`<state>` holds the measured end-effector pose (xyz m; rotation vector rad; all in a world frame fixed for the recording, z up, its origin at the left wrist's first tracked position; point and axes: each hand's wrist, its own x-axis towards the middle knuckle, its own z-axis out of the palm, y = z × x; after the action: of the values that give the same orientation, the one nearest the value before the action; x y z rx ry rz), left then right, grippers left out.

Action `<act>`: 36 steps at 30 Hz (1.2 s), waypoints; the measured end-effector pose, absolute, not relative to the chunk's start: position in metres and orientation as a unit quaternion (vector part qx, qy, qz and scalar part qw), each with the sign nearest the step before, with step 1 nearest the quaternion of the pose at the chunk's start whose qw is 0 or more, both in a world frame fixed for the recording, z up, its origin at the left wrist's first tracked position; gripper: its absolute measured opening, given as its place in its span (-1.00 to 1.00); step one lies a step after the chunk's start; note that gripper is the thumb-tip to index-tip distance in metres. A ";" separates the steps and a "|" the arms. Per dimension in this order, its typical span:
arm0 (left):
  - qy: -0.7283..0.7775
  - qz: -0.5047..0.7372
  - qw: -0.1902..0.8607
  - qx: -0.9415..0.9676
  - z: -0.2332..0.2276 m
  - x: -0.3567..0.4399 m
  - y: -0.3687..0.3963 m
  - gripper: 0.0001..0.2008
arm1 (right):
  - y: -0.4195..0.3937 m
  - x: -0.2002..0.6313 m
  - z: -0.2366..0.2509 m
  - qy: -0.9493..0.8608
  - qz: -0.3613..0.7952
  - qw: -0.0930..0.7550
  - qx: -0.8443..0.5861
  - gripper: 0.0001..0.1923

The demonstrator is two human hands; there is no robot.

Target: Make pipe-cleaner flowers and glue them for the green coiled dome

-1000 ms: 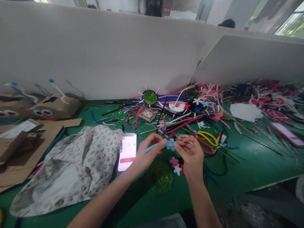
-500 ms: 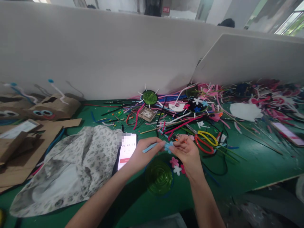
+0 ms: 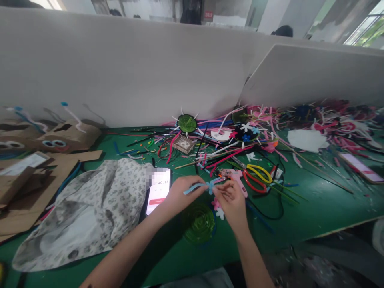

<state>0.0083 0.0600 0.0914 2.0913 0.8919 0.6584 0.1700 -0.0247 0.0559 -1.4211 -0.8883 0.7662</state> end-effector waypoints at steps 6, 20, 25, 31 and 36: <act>0.362 0.266 0.416 0.790 0.092 0.005 0.064 -0.77 | -0.070 0.241 0.051 -0.396 0.156 0.532 -0.732 -0.75; 0.400 0.225 0.401 0.793 0.088 -0.013 0.060 -0.70 | -0.024 0.353 0.027 -0.574 -0.051 0.211 -0.789 -0.62; 0.411 0.229 0.378 0.797 0.097 -0.012 0.063 -0.69 | 0.016 0.355 0.033 -0.593 -0.040 0.102 -0.798 -0.64; 0.434 0.261 0.235 0.829 0.104 -0.013 0.074 -0.73 | 0.004 0.353 0.071 -0.545 -0.093 0.074 -0.830 -0.70; 0.424 0.321 0.172 0.829 0.096 -0.004 0.072 -0.77 | -0.038 0.306 0.089 -0.540 -0.103 0.110 -0.828 -0.49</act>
<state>-0.0043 0.0725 0.0960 2.3529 1.2033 0.9104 0.3063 -0.0379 0.0892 -2.4338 -1.5856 -0.3028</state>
